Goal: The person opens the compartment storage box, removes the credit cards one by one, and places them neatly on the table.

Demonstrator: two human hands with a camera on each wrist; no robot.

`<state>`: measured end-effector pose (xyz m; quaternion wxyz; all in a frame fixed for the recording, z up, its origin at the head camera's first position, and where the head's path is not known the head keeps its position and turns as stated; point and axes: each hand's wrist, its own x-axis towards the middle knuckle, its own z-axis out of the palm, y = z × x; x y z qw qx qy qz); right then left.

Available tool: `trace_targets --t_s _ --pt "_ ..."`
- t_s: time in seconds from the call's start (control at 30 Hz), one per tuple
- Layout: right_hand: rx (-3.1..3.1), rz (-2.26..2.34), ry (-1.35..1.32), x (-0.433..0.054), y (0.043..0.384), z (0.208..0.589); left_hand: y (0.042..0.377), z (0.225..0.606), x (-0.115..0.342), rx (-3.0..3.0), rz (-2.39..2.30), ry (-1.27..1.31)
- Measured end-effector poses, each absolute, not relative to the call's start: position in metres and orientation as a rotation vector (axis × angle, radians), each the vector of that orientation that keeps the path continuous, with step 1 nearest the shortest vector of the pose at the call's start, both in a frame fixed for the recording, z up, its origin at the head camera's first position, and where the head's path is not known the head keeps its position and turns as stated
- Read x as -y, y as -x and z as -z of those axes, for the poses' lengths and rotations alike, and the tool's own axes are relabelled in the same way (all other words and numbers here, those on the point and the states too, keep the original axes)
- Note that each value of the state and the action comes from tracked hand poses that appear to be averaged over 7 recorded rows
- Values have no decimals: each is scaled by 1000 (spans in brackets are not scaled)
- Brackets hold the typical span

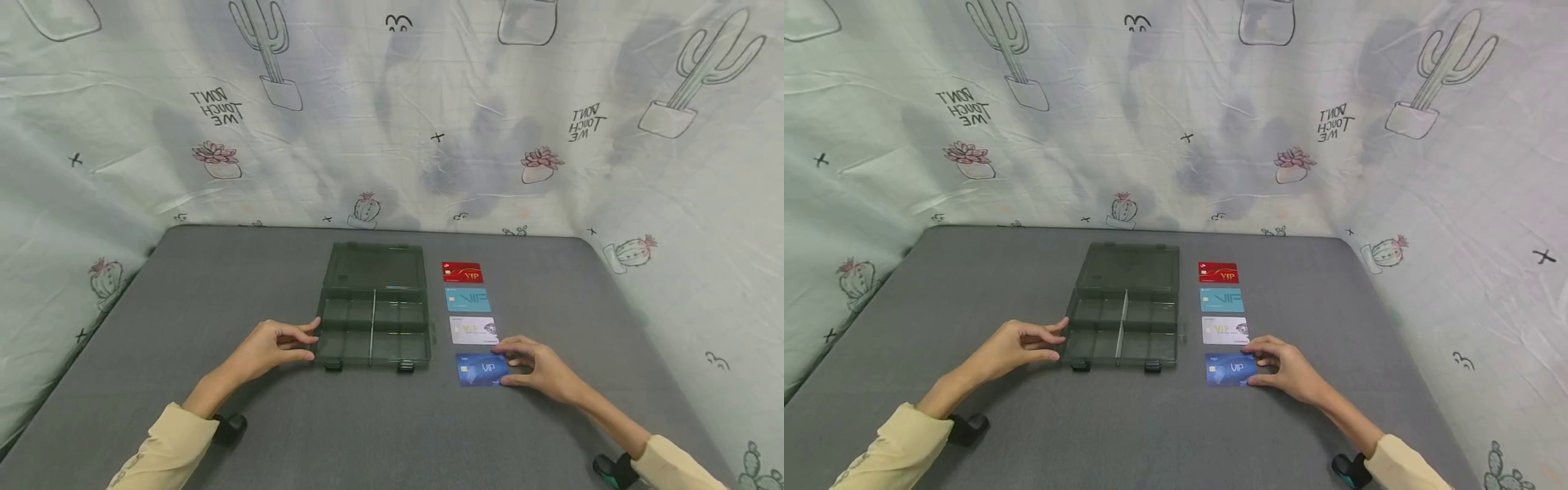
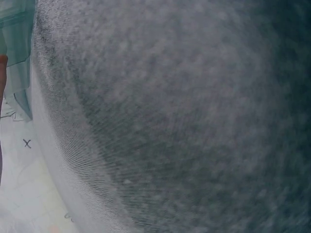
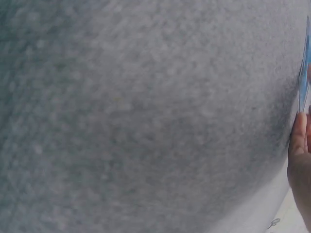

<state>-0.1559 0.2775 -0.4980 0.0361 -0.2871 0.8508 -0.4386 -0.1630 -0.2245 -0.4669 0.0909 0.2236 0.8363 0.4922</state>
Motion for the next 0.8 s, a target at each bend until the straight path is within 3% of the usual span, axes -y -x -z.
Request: trace_targets --t_s 0.8 --pt "-2639 1274 840 -278 154 506 161 472 228 -2469 -1485 -657"
